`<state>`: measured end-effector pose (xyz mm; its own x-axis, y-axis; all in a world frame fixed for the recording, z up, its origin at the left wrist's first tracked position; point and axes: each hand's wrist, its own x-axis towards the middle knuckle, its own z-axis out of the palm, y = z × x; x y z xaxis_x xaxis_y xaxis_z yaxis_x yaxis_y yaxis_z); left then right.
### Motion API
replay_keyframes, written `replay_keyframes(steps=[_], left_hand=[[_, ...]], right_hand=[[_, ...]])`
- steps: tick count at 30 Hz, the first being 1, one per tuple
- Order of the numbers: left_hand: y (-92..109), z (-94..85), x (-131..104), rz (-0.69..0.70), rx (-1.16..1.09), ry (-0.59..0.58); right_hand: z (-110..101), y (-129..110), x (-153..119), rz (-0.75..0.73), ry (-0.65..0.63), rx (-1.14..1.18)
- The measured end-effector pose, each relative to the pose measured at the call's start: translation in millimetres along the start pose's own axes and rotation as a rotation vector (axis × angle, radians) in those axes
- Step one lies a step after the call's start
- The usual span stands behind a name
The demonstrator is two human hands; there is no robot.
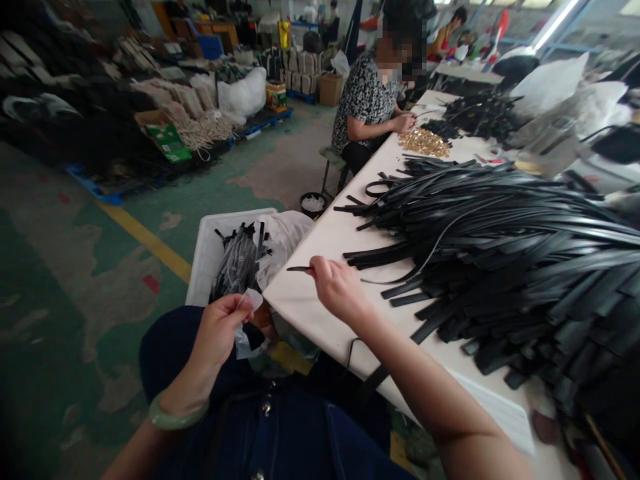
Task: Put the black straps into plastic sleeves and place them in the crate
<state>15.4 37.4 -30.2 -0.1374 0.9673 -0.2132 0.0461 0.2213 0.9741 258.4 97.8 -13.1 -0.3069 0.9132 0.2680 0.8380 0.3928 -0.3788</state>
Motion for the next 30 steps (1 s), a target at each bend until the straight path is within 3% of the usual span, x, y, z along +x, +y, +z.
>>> replay_keyframes(steps=[3,5,8,10,15,18,24,30], left_hand=[[4.9,5.7,-0.9,0.029,0.139,0.033],[9.5,8.5,-3.5,0.089,0.251,0.047],[11.7,9.2,-6.2,0.175,0.370,0.037],[9.6,7.6,-5.2,0.194,0.400,-0.034],[7.0,6.3,1.9,0.237,0.320,-0.198],[10.4,11.1,2.9,0.193,0.204,-0.264],[14.3,13.8,-1.9,0.082,0.114,-0.270],[24.3,7.0,-12.5,0.065,0.165,-0.258]], right_hand=[[-4.5,-44.2,-13.9,0.039,-0.144,0.326],[-4.0,-60.9,-16.9,0.101,-0.219,0.497],[0.2,-68.7,-15.8,0.209,-0.167,0.583],[3.0,-67.5,-14.6,0.256,-0.136,0.596],[5.1,-68.0,-16.8,0.231,-0.217,0.580],[2.8,-71.1,-19.8,0.207,-0.262,0.570],[-28.7,-56.9,-25.9,0.070,-0.317,0.547],[-59.6,-55.2,-39.2,-0.074,-0.352,0.110]])
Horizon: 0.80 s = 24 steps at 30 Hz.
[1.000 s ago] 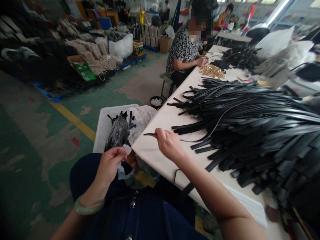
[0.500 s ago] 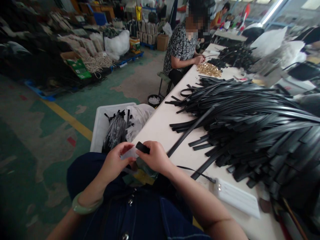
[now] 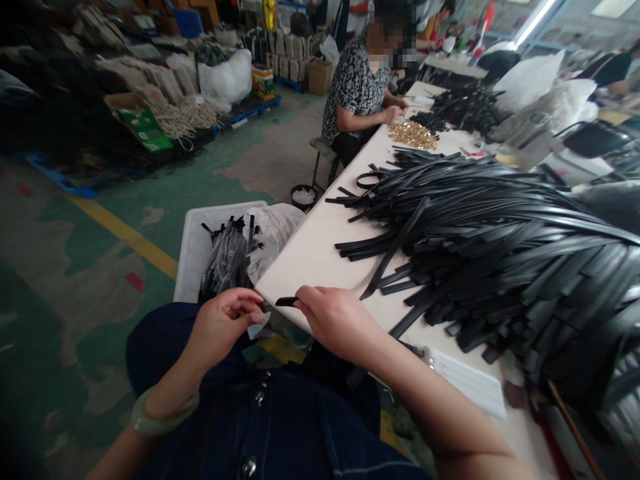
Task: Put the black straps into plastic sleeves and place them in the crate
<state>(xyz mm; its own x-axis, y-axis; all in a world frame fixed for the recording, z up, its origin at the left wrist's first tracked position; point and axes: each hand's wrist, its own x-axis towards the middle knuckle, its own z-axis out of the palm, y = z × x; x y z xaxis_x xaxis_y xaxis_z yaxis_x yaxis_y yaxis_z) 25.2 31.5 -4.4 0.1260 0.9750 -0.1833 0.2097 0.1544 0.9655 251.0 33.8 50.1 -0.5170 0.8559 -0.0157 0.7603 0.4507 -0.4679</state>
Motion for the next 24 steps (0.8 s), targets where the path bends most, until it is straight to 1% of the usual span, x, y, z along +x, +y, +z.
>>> replay_keyframes(steps=[3,6,10,19,24], left_hand=[[4.7,-0.4,-4.2,-0.024,-0.021,-0.033],[5.3,-1.3,-5.9,-0.044,-0.030,-0.050],[2.9,-3.6,-6.8,-0.054,-0.029,-0.053],[1.0,-2.4,-7.8,-0.053,-0.050,-0.071],[-0.2,-1.5,-7.0,-0.038,0.009,-0.028]], right_hand=[[3.0,-9.5,-1.6,-0.112,-0.027,-0.221],[6.6,-16.2,1.4,-0.156,-0.064,-0.315],[8.5,-18.8,4.8,-0.142,-0.099,-0.351],[12.4,-16.5,5.7,-0.132,-0.100,-0.393],[13.3,-15.1,5.3,-0.153,-0.112,-0.401]])
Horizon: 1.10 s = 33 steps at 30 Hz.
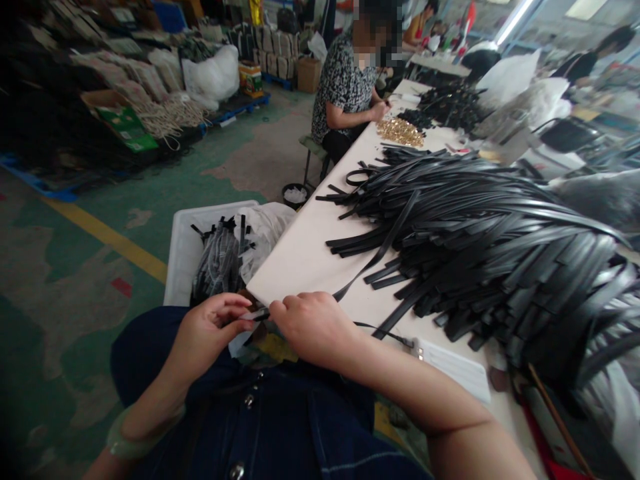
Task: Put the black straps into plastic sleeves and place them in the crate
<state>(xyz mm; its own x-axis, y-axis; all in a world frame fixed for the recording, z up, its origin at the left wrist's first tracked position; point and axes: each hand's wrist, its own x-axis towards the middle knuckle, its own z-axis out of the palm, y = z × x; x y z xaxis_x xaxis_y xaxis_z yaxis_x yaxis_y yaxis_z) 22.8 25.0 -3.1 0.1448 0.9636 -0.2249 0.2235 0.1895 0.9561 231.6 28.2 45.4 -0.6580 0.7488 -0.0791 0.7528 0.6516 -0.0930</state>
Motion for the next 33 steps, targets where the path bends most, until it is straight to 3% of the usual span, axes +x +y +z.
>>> replay_keyframes(steps=[7,11,22,33], left_hand=[[0.6,-1.4,1.5,-0.007,0.031,-0.017],[0.1,-0.9,2.3,-0.012,0.024,-0.031],[1.0,-0.6,1.6,0.021,0.075,-0.052],[8.2,10.4,1.5,0.152,0.354,-0.056]], right_hand=[[0.1,4.4,2.3,0.067,0.131,0.086],[-1.3,6.5,2.4,0.033,0.159,0.087],[2.9,5.9,4.9,-0.035,0.097,0.031],[-7.8,0.4,11.2,-0.076,-0.161,0.021]])
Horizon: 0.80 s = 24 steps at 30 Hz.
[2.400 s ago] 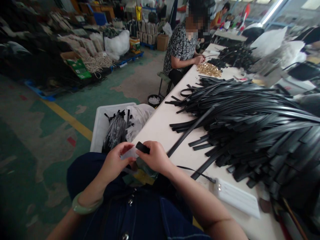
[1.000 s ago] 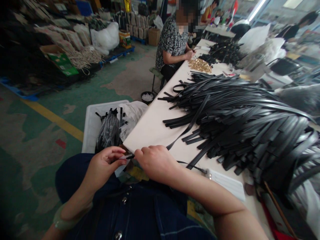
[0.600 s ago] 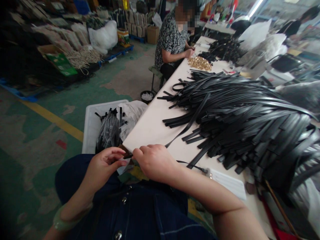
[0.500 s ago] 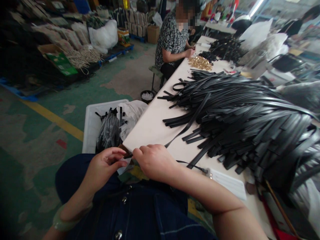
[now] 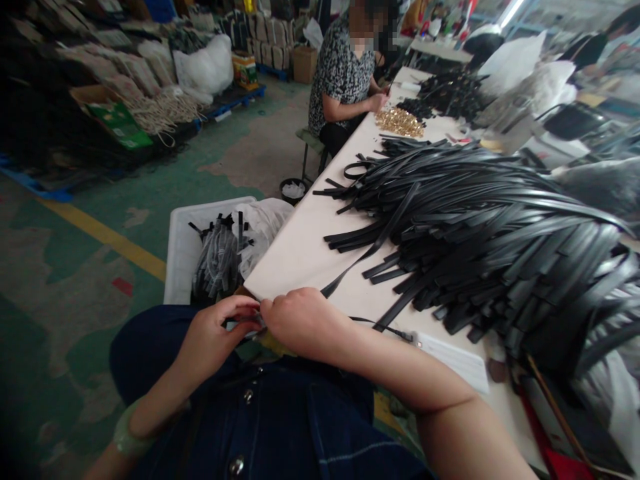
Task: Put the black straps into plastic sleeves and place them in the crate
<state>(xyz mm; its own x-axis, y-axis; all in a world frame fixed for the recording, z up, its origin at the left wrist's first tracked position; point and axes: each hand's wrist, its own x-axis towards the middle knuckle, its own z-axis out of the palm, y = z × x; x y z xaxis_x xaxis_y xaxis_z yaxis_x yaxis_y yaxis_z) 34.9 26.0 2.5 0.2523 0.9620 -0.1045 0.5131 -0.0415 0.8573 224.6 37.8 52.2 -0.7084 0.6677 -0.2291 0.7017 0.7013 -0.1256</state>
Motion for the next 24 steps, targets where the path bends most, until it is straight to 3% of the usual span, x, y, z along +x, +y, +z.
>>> replay_keyframes(steps=[5,8,15,18,21,24], left_hand=[[-5.2,-9.4,2.1,-0.014,0.150,0.068],[-11.9,-11.4,5.4,-0.035,0.183,0.019],[-8.2,15.2,17.0,0.115,0.242,-0.195],[-5.9,12.8,21.2,0.086,0.189,-0.191],[-5.1,7.7,26.6,0.000,0.136,-0.164],[-0.4,13.1,33.0,-0.005,0.081,-0.200]], right_hand=[[-5.6,32.6,-3.6,0.043,-0.104,0.132],[-5.6,47.3,-5.7,0.063,-0.139,0.116],[3.0,28.0,5.6,0.005,-0.163,0.040],[4.1,41.4,-0.4,-0.004,-0.119,0.081],[1.5,59.2,-9.9,0.093,-0.092,0.084],[0.4,60.8,-11.8,0.094,-0.110,0.047]])
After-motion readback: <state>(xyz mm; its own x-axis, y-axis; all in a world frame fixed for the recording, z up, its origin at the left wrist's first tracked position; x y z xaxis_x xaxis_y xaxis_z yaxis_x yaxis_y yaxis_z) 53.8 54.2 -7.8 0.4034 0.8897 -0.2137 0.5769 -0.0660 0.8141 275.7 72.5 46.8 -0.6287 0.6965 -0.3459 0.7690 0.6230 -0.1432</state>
